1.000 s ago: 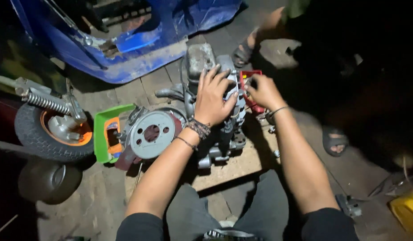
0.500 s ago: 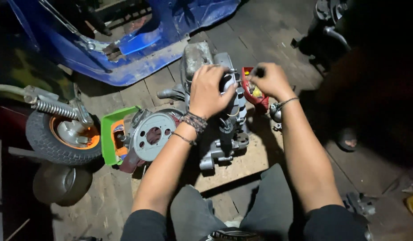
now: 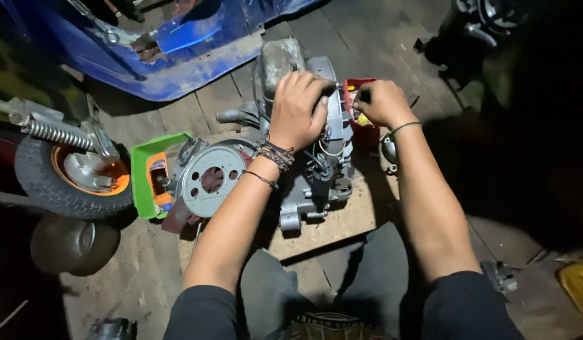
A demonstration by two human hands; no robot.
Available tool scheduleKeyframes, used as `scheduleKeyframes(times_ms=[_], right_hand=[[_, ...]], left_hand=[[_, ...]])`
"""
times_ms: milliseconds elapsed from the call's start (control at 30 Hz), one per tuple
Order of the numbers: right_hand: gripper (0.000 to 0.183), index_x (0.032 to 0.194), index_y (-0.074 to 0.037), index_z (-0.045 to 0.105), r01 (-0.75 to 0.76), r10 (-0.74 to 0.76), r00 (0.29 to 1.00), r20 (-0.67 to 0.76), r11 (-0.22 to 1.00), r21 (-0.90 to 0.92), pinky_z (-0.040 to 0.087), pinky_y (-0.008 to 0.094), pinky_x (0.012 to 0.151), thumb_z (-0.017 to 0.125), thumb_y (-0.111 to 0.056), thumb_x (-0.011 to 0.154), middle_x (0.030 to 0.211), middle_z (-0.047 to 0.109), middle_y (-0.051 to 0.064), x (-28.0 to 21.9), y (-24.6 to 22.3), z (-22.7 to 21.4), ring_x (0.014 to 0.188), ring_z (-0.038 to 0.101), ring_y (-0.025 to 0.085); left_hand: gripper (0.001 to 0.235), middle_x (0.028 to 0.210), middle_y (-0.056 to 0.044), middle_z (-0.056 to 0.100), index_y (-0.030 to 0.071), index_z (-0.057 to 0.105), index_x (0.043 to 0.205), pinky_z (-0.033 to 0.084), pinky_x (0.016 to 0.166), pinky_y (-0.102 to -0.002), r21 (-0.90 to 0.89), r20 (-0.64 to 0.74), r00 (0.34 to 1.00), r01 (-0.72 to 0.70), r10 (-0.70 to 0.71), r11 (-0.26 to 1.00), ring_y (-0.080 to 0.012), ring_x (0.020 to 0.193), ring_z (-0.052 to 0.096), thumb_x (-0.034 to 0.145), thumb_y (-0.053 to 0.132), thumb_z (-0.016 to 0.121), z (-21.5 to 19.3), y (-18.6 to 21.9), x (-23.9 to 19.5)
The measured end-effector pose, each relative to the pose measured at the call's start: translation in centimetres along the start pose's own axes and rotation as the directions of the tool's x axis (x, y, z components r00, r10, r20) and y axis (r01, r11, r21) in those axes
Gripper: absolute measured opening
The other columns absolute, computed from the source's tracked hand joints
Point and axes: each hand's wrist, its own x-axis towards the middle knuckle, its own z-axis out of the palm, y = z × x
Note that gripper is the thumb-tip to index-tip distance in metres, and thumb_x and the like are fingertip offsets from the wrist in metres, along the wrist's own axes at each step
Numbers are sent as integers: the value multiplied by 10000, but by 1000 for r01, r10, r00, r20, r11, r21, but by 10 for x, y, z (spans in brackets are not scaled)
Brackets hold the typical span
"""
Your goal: Inspecting and assembling various components of a motorcycle engine, including electrical wiring and small mechanical parts.
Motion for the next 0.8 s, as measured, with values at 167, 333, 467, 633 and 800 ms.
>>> scheduleKeyframes(times_ms=[167, 333, 467, 633, 800], right_hand=[[246, 1027, 4, 759, 34, -27, 989, -146, 998, 43, 534, 477, 705, 782, -172, 858, 920, 756, 183, -29, -44, -45, 767, 689, 417], [240, 1012, -7, 749, 90, -80, 992, -102, 992, 89, 516, 462, 667, 776, -190, 859, 870, 743, 164, -25, -43, -29, 714, 662, 396], [215, 1004, 33, 746, 74, -58, 993, -103, 984, 160, 528, 459, 717, 735, -114, 847, 907, 747, 191, -31, -45, -41, 757, 679, 391], [212, 998, 42, 727, 99, -74, 988, -136, 976, 193, 523, 463, 749, 664, -30, 809, 971, 725, 203, -40, -50, -50, 808, 653, 399], [156, 972, 14, 722, 121, -95, 975, -203, 986, 117, 514, 485, 763, 688, -50, 834, 934, 696, 183, -38, -59, -51, 829, 638, 392]], left_hand=[[266, 1085, -74, 660, 53, 668, 1127, 356, 1142, -482, -38, 46, 995, 91, -89, 995, -268, 1108, 583, 876, 90, 588, -15, 21, 3], [271, 1086, -74, 659, 47, 673, 1129, 353, 1138, -475, -33, 34, 996, 87, -86, 996, -263, 1095, 580, 876, 89, 583, -14, 21, 1], [286, 1102, -75, 668, 56, 672, 1152, 336, 1167, -498, -28, 46, 994, 99, -97, 995, -270, 1123, 587, 885, 93, 576, -15, 22, 0], [279, 1122, -68, 665, 55, 673, 1146, 322, 1173, -490, -21, 56, 993, 102, -100, 995, -263, 1132, 581, 887, 104, 582, -18, 26, 1], [283, 1121, -67, 665, 68, 673, 1153, 327, 1169, -491, -19, 64, 992, 108, -107, 994, -263, 1139, 578, 889, 106, 580, -17, 26, 2]])
